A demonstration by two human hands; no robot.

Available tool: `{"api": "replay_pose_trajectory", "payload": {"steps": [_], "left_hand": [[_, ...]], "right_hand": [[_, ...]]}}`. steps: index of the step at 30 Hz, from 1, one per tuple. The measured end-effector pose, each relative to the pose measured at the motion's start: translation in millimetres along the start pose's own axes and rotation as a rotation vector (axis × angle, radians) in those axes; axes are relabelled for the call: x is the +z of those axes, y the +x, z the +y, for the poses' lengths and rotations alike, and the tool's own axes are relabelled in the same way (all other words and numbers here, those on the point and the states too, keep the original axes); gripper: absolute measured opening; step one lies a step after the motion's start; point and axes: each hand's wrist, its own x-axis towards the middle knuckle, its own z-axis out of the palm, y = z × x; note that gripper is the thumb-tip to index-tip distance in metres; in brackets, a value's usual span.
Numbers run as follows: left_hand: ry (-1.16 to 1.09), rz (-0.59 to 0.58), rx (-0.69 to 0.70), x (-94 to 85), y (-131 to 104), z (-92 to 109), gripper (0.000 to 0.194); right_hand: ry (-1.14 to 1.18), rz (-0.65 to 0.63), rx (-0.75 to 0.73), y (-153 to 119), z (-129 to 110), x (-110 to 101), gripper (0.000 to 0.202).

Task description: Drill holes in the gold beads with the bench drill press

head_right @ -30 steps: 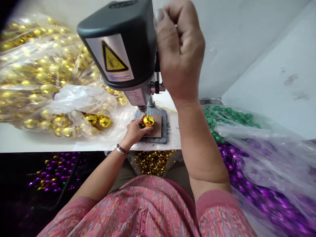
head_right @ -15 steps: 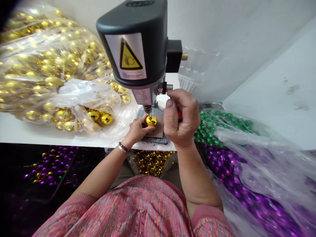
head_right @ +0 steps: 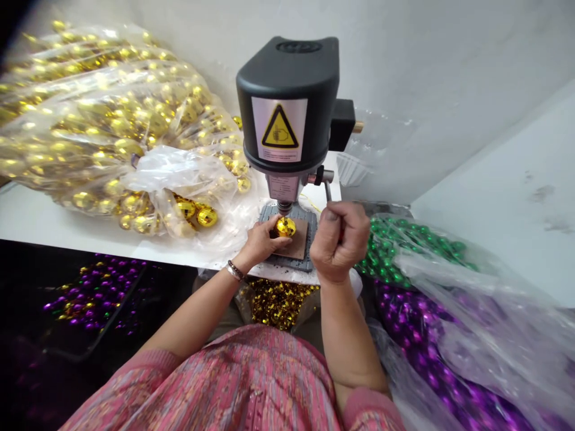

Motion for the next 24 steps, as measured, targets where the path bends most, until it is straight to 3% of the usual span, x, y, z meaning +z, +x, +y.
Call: {"api": "replay_pose_trajectory", "payload": {"steps": [3, 6, 12, 14, 18, 20, 22, 24], "left_hand": [[-0.016, 0.009, 0.009, 1.9, 0, -2, 0.063], [-0.053, 0.027, 0.024, 4.3, 3, -4, 0.062], [-0.258, 0.04, 0.085, -4.4, -9, -13, 0.052], [-0.281, -0.03, 0.142, -14.8, -24, -16, 0.054], [-0.256, -0.375, 0.264, -35.5, -55, -23, 0.07], [-0.254, -0.436, 0.264, -42.3, -61, -31, 0.076], [-0.26, -0.316, 0.202, -49.1, -58, -42, 0.065], [-0.236, -0.042, 0.064, -58.4, -47, -58, 0.042]], "right_hand": [[0.044, 0.035, -0.041, 3, -2, 6, 0.01], [0.097, 0.104, -0.07, 28, -11, 13, 0.014], [0.212, -0.031, 0.008, 89, -24, 23, 0.024], [0.242, -0.037, 0.036, 94, -22, 24, 0.025], [0.278, -0.019, 0.075, 91, -22, 24, 0.029], [0.28, -0.017, 0.102, 89, -25, 23, 0.027], [0.26, -0.025, 0.139, 89, -28, 21, 0.027], [0.232, -0.034, 0.169, 89, -29, 20, 0.03]]}}
